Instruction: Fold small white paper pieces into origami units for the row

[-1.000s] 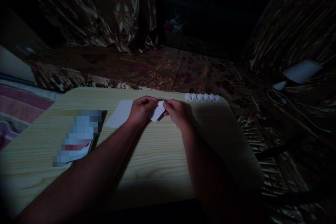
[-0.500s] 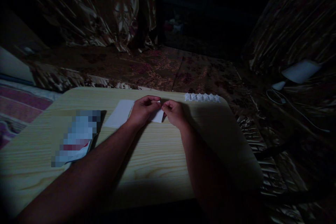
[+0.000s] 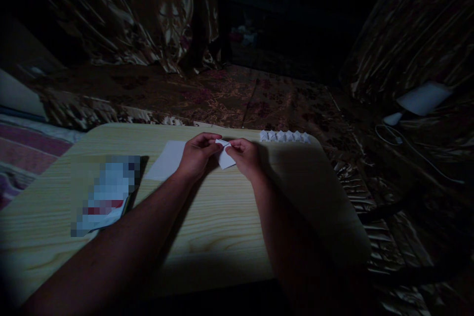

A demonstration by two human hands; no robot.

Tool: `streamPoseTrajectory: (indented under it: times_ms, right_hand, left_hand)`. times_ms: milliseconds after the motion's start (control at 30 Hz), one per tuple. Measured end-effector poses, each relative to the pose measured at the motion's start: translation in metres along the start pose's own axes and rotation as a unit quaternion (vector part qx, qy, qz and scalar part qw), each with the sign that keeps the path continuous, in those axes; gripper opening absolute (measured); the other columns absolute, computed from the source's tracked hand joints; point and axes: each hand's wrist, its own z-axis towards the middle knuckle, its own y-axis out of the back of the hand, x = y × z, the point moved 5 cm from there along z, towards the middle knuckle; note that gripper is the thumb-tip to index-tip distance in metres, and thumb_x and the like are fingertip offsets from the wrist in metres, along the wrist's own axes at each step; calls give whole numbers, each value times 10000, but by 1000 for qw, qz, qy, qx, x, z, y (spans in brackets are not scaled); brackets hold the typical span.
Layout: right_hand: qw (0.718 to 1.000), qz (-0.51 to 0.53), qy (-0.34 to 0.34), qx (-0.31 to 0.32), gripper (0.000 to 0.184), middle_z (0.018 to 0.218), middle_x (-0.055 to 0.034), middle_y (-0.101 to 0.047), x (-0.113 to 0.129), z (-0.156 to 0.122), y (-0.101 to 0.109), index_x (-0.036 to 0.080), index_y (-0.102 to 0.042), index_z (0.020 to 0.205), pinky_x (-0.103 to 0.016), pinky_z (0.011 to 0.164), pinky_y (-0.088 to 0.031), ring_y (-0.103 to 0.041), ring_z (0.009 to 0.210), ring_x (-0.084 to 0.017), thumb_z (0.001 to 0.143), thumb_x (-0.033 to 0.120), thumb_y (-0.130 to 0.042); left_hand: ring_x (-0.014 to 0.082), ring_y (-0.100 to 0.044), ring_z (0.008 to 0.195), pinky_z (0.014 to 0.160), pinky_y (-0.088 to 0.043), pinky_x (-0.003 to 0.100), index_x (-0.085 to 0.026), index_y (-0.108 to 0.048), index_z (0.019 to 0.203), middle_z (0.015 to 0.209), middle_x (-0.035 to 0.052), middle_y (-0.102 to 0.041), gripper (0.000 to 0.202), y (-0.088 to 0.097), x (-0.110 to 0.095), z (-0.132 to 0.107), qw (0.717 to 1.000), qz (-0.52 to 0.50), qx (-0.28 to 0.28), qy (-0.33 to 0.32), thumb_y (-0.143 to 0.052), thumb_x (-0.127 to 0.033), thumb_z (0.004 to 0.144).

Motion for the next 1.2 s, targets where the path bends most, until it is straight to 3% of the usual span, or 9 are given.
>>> streamPoseTrajectory:
  times_ms: [567, 1200]
  right_hand:
    - [999, -17, 16, -36, 197, 623, 11, -641, 1, -1, -1, 170, -632, 755, -227, 484, -410, -559, 522, -119, 660, 330, -697]
    - [999, -12, 17, -29, 184, 617, 18, -629, -1, -1, -1, 176, -632, 752, -223, 480, -402, -541, 508, -109, 667, 332, -681]
  left_hand:
    - [101, -576, 585, 573, -447, 224, -146, -667, 847, 731, 25, -670, 305, -3, -2, -3, 1000, 28, 0, 10, -781, -230, 577]
    - [100, -558, 571, 558, -430, 224, -151, -675, 832, 708, 18, -657, 288, -3, -1, -3, 999, 49, -1, 3, -780, -243, 580]
